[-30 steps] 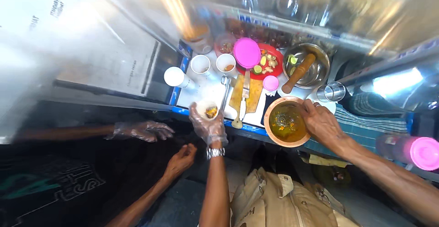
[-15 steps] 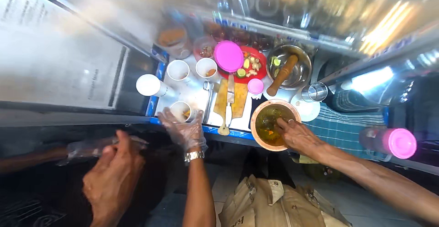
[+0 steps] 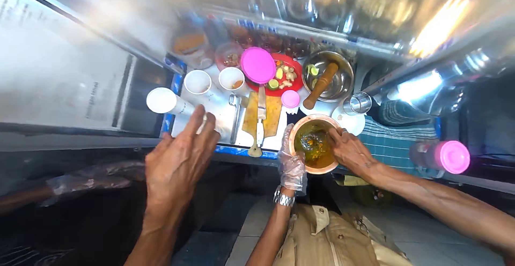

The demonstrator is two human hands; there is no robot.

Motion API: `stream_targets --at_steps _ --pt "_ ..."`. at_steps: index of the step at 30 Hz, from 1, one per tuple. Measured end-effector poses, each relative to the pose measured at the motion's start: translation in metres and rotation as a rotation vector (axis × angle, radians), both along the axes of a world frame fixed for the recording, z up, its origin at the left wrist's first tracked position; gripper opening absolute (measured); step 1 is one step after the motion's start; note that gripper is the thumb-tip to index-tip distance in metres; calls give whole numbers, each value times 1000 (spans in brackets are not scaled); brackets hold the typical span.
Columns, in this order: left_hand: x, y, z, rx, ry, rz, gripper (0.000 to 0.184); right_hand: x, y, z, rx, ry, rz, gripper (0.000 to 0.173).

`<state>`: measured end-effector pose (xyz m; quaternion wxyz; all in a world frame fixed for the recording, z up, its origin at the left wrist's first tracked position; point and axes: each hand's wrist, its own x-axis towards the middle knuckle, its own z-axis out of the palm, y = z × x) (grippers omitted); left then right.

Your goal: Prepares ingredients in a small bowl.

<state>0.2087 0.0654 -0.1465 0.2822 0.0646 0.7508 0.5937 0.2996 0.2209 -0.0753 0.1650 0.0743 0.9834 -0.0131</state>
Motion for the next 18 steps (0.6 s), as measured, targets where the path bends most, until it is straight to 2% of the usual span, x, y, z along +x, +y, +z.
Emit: stream_targets --at_steps 4,6,9,12,15,18 --pt "41 -3 5 -6 239 -70 78 29 -14 26 -149 -230 -138 31" --pt "53 0 1 34 381 -107 78 40 -10 19 -133 -104 -212 34" --pt "55 2 2 42 405 -123 76 61 -6 -10 -89 124 -189 38" --pt "49 1 2 44 392 -129 78 82 -10 -10 -69 96 -107 40" --pt "54 2 3 40 436 -162 77 77 -9 -1 -60 177 -150 36" --pt "61 3 0 58 520 -195 72 75 -11 -14 -106 224 -170 38"
